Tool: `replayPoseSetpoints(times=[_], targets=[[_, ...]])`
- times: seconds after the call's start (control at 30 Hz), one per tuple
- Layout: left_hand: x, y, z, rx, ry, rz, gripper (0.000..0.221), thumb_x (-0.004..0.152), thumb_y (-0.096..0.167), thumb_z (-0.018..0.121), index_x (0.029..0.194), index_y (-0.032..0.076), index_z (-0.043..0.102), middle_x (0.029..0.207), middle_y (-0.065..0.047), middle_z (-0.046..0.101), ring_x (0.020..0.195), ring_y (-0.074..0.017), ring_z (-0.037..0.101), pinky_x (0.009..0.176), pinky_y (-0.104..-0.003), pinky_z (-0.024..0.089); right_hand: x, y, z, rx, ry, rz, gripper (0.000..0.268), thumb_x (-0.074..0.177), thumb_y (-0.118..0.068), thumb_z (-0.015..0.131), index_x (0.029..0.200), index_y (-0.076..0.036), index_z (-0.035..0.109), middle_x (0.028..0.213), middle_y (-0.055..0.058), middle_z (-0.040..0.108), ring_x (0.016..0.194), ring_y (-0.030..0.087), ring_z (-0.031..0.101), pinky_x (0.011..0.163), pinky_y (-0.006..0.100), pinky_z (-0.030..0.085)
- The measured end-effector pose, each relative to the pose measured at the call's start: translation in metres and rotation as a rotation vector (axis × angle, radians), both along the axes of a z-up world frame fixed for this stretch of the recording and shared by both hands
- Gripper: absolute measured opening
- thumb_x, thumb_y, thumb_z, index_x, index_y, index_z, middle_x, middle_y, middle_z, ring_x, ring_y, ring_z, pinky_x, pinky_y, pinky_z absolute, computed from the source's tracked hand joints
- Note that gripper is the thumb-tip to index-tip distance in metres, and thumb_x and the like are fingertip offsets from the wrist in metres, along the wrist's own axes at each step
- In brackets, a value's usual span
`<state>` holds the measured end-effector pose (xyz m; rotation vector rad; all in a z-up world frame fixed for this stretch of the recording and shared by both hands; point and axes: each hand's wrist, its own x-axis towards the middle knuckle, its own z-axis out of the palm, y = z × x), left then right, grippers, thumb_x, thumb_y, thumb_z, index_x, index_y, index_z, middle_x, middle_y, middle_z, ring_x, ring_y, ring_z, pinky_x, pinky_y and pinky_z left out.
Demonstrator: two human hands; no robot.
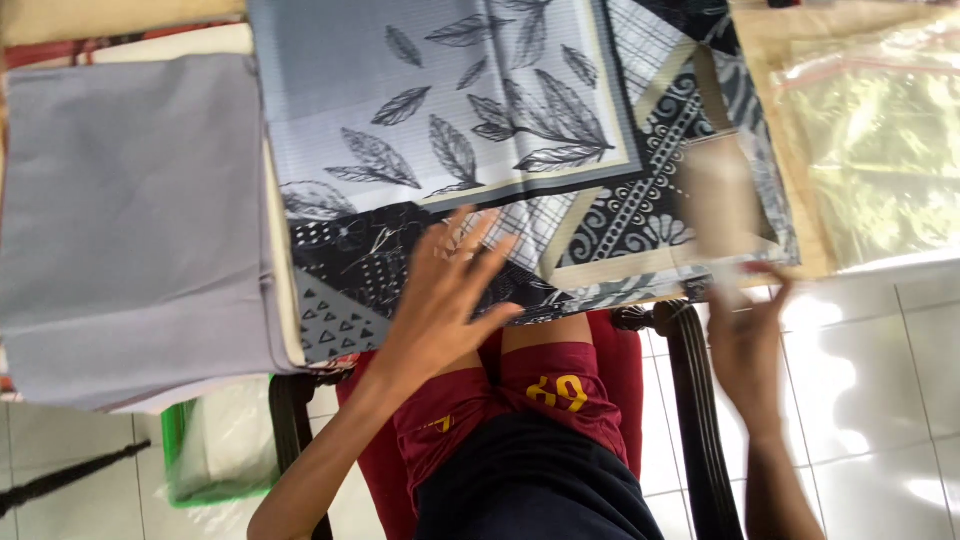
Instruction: Using a lint roller to remove lint and dust from a patterned piece of fabric on a table.
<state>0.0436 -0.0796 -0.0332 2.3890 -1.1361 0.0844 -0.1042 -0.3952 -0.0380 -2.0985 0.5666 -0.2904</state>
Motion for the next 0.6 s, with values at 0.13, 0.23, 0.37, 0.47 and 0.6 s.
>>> replayPoseSetpoints(times=[0.13, 0.23, 0.37, 0.47, 0.6], targets=[[-0.006, -0.04, -0.009, -0.04, 0.076, -0.049, 0.082, 0.096, 0.055, 0.066, 0.161, 0.017, 0.033, 0.17, -0.012, 0.02, 0.158, -0.0378, 0.01, 0.123, -0.062, 0.012, -0.003, 0.051, -0.005, 0.018, 0.182, 0.032, 0.039, 0.1, -0.002, 0.054, 0.131, -0.01, 0.032, 0.091, 0.025, 0.069, 0.06, 0.035, 0.065, 0.06, 0.047, 0.051], [-0.009, -0.044, -0.014, 0.05, 0.052, 0.001, 0.078, 0.102, 0.058, 0.049, 0.164, 0.017, 0.026, 0.172, -0.01, 0.016, 0.158, -0.0356, 0.01, 0.124, -0.059, 0.009, -0.004, 0.066, 0.0, -0.056, 0.197, 0.19, 0.033, 0.094, -0.015, 0.061, 0.123, -0.008, 0.045, 0.092, 0.023, 0.077, 0.071, 0.044, 0.076, 0.057, 0.054, 0.056], [-0.007, -0.042, -0.015, 0.122, 0.036, 0.011, 0.074, 0.102, 0.063, 0.043, 0.162, 0.02, 0.033, 0.171, -0.009, 0.02, 0.157, -0.0364, 0.012, 0.123, -0.06, 0.01, -0.005, 0.033, -0.021, -0.207, 0.11, 0.23, 0.031, 0.094, -0.007, 0.062, 0.121, -0.002, 0.049, 0.088, 0.029, 0.073, 0.071, 0.053, 0.07, 0.061, 0.06, 0.055], [-0.007, -0.042, -0.016, 0.139, 0.003, 0.019, 0.073, 0.102, 0.066, 0.038, 0.161, 0.024, 0.034, 0.17, -0.008, 0.022, 0.156, -0.0377, 0.016, 0.122, -0.061, 0.013, -0.008, -0.025, -0.047, -0.841, 0.055, 0.199, 0.021, 0.097, -0.004, 0.058, 0.117, -0.009, 0.054, 0.104, 0.022, 0.067, 0.062, 0.043, 0.06, 0.06, 0.052, 0.049], [-0.008, -0.042, -0.01, 0.237, -0.126, 0.045, 0.074, 0.103, 0.068, 0.03, 0.163, 0.025, 0.027, 0.17, -0.006, 0.022, 0.157, -0.0337, 0.019, 0.126, -0.057, 0.02, 0.007, -0.044, 0.011, -0.384, 0.048, 0.004, 0.025, 0.105, 0.003, 0.05, 0.119, 0.0, 0.029, 0.12, 0.038, 0.061, 0.048, 0.036, 0.052, 0.034, 0.043, 0.034]])
